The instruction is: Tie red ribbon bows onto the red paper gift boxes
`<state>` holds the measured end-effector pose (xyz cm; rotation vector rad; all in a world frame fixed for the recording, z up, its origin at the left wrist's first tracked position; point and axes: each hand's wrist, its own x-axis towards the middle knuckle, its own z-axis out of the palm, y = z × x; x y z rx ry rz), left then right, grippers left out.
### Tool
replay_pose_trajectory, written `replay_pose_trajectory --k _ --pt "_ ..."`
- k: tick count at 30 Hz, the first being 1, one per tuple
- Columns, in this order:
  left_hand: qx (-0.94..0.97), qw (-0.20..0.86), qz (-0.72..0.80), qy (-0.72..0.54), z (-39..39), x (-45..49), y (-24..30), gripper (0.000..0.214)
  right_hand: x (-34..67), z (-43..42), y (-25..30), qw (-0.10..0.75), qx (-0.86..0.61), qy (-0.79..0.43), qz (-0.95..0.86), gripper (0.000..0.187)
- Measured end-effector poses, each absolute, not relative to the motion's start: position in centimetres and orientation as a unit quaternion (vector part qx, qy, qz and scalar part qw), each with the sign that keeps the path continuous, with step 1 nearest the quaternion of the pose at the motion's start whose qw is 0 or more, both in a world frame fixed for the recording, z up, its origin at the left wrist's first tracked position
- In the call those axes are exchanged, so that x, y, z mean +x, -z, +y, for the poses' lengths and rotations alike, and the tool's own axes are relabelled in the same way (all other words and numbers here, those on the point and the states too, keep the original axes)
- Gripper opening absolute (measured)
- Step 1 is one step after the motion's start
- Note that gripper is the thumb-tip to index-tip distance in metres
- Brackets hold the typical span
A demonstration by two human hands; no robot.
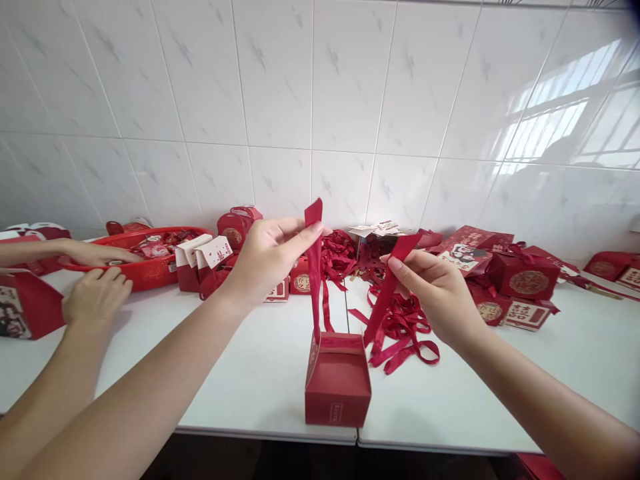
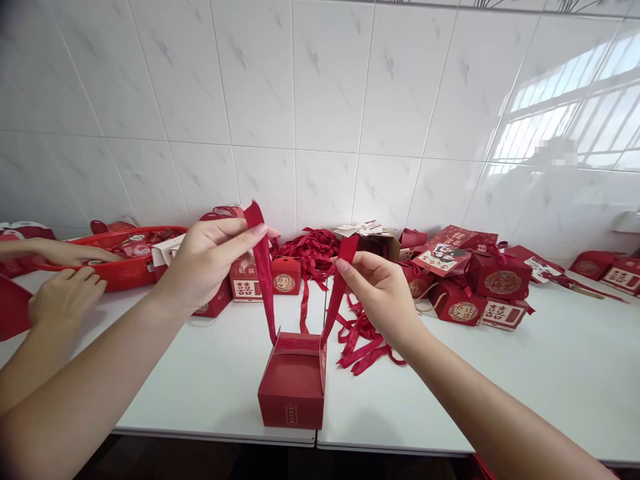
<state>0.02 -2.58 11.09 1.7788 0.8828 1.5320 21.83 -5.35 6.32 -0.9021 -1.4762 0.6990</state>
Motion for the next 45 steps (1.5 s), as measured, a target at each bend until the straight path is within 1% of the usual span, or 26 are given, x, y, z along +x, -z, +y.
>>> replay_pose_trajectory --k 4,9,12,14,16,19,22,25,27,29,32,35,38,40,41,43,45 --pt "0.689 0.339 0.314 -0.559 -2.5 0.1 -11.3 0.028 22.0 -5.4 -6.8 0.597 -0.391 -0.311 -0.627 0.03" --pt "0.695 0.376 0.298 -0.535 -2.9 0.0 -10.5 0.03 22.5 -5.5 -7.0 0.624 -0.368 -0.318 -0.612 0.025" --pt "0.7 0.363 0.29 -0.542 -3.3 -0.1 -10.1 0.03 22.2 -5.4 -7.4 0.631 -0.338 -0.367 -0.594 0.025" --pt "0.715 0.362 0.276 -0.53 -3.6 0.1 -10.0 0.032 21.6 -5.1 -7.6 0.614 -0.331 -0.416 -0.584 0.026" --pt "0.741 0.36 0.272 -0.498 -4.0 0.4 -9.8 0.034 20.9 -4.8 -7.6 0.587 -0.35 -0.44 -0.583 0.029" --pt "0.772 0.308 0.298 -0.47 -4.6 1.2 -9.3 0.032 19.8 -4.8 -7.4 0.553 -0.383 -0.428 -0.604 0.027" --pt "0.774 0.259 0.331 -0.473 -5.1 1.9 -8.6 0.029 18.8 -5.6 -7.1 0.52 -0.379 -0.415 -0.643 0.021" --pt "0.765 0.252 0.353 -0.476 -5.2 2.1 -8.0 0.034 18.2 -6.9 -6.9 0.501 -0.34 -0.428 -0.671 0.017" --pt "0.76 0.258 0.357 -0.478 -5.2 2.0 -7.9 0.035 18.1 -7.4 -6.9 0.503 -0.316 -0.448 -0.668 0.02" --pt "0.757 0.285 0.358 -0.466 -5.2 2.0 -7.9 0.035 18.1 -7.4 -6.7 0.506 -0.303 -0.473 -0.655 0.027" --pt "0.759 0.363 0.344 -0.417 -4.9 1.8 -7.8 0.039 18.1 -6.9 -6.2 0.485 -0.283 -0.537 -0.63 0.036" --pt "0.761 0.444 0.298 -0.368 -4.4 1.5 -7.5 0.041 18.0 -6.4 -5.6 0.456 -0.249 -0.613 -0.596 0.035" --pt "0.754 0.505 0.256 -0.333 -3.7 0.9 -6.9 0.035 18.0 -6.2 -5.1 0.459 -0.229 -0.647 -0.565 0.031" --pt "0.755 0.516 0.244 -0.322 -3.3 0.4 -6.6 0.034 18.3 -6.0 -5.1 0.476 -0.237 -0.619 -0.577 0.03" --pt "0.754 0.515 0.245 -0.327 -3.1 0.2 -6.4 0.034 18.6 -5.8 -5.1 0.485 -0.248 -0.579 -0.606 0.03" --pt "0.735 0.522 0.251 -0.353 -2.7 -0.1 -6.2 0.034 19.3 -5.6 -5.2 0.491 -0.265 -0.433 -0.707 0.026" --pt "0.698 0.555 0.244 -0.381 -2.5 -0.3 -6.1 0.036 20.1 -5.4 -5.3 0.478 -0.254 -0.227 -0.81 0.02"
